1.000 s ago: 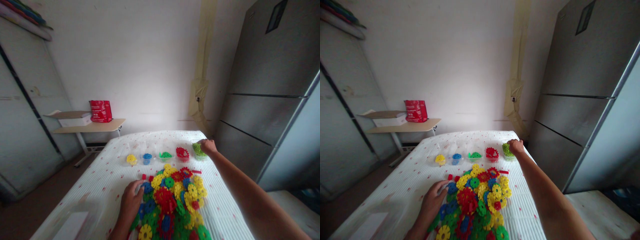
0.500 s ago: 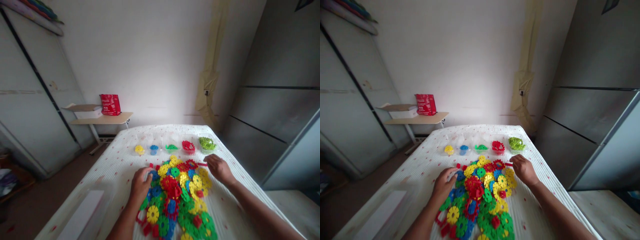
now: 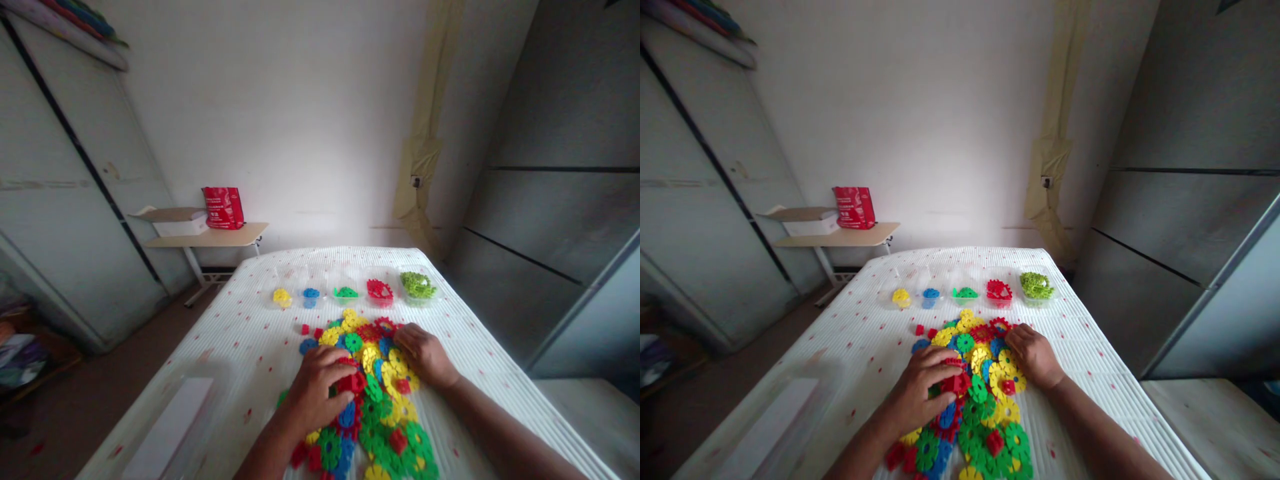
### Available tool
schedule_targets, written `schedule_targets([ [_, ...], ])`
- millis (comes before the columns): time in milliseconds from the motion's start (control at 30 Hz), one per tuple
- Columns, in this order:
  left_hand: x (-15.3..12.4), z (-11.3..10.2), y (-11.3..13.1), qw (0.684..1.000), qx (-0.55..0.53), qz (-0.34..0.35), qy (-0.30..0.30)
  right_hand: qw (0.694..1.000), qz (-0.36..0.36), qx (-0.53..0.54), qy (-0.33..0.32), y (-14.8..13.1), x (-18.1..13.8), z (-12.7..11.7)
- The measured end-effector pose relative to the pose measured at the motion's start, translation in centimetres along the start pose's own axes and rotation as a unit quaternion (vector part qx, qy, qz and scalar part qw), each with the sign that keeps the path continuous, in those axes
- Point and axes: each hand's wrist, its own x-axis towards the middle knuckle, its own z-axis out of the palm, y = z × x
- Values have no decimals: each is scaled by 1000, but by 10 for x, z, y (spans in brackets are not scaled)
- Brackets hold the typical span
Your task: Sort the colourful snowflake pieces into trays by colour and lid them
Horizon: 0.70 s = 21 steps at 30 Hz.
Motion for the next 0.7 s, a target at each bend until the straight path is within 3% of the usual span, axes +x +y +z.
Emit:
schedule_targets([
  [233, -2, -8, -22, 995, -8, -84, 48, 1000, 8, -2, 18, 2, -1, 3],
  [433, -6, -14, -36, 978, -91, -160, 95, 1000, 14, 7, 22, 1, -1, 3],
  [700, -5, -15, -39, 969, -141, -151, 134, 999, 12, 16, 32, 5, -3, 7],
])
